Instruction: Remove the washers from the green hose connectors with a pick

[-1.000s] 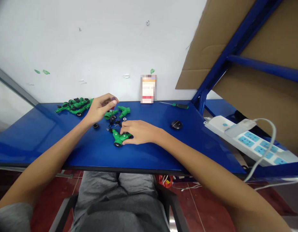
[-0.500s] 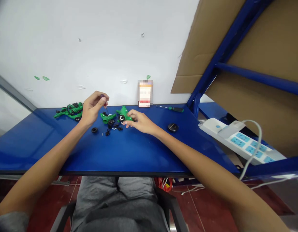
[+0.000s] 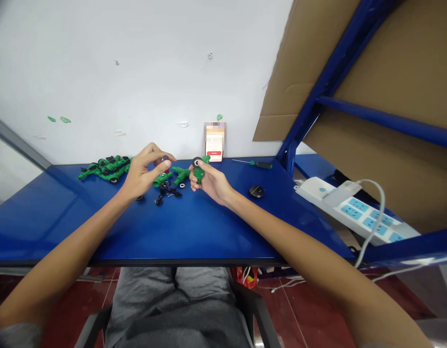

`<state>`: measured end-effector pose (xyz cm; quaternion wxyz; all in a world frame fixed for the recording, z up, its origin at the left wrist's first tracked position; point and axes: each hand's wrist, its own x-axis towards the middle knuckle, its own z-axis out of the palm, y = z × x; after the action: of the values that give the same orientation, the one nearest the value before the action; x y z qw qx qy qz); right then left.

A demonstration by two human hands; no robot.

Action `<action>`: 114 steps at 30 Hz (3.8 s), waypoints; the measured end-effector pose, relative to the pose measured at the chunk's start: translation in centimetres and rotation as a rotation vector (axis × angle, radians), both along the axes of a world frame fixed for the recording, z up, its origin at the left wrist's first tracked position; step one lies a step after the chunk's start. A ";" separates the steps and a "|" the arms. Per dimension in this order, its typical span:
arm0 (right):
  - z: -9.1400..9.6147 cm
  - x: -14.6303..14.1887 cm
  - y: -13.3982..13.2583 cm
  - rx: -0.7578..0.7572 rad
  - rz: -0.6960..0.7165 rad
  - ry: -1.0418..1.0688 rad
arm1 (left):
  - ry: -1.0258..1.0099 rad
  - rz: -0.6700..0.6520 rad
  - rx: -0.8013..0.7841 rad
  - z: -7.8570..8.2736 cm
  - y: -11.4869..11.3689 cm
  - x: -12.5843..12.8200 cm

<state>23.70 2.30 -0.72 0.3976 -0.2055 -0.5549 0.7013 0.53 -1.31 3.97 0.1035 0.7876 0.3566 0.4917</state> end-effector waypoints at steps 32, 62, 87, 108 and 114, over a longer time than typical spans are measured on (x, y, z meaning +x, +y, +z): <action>-1.4 -0.9 0.7 0.038 -0.308 0.072 | 0.393 0.071 0.000 -1.8 -0.3 0.5; -0.7 -0.8 0.1 0.034 -0.304 0.144 | 0.189 0.051 -0.218 -2.2 -1.8 2.7; -0.9 -1.6 -0.7 -0.030 -0.369 0.151 | -0.353 -0.221 -0.625 -5.2 -0.7 3.8; -1.4 -1.2 1.0 0.148 -0.442 -0.037 | -0.405 -0.158 -0.457 -5.6 -0.4 3.4; -2.8 -0.5 2.3 0.146 -0.476 -0.159 | 0.137 0.131 -0.441 -4.3 3.1 -1.6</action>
<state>23.17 4.64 -3.50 0.5202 -0.3556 -0.5697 0.5276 -1.07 1.78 -0.29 0.2165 0.7525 0.5121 0.3529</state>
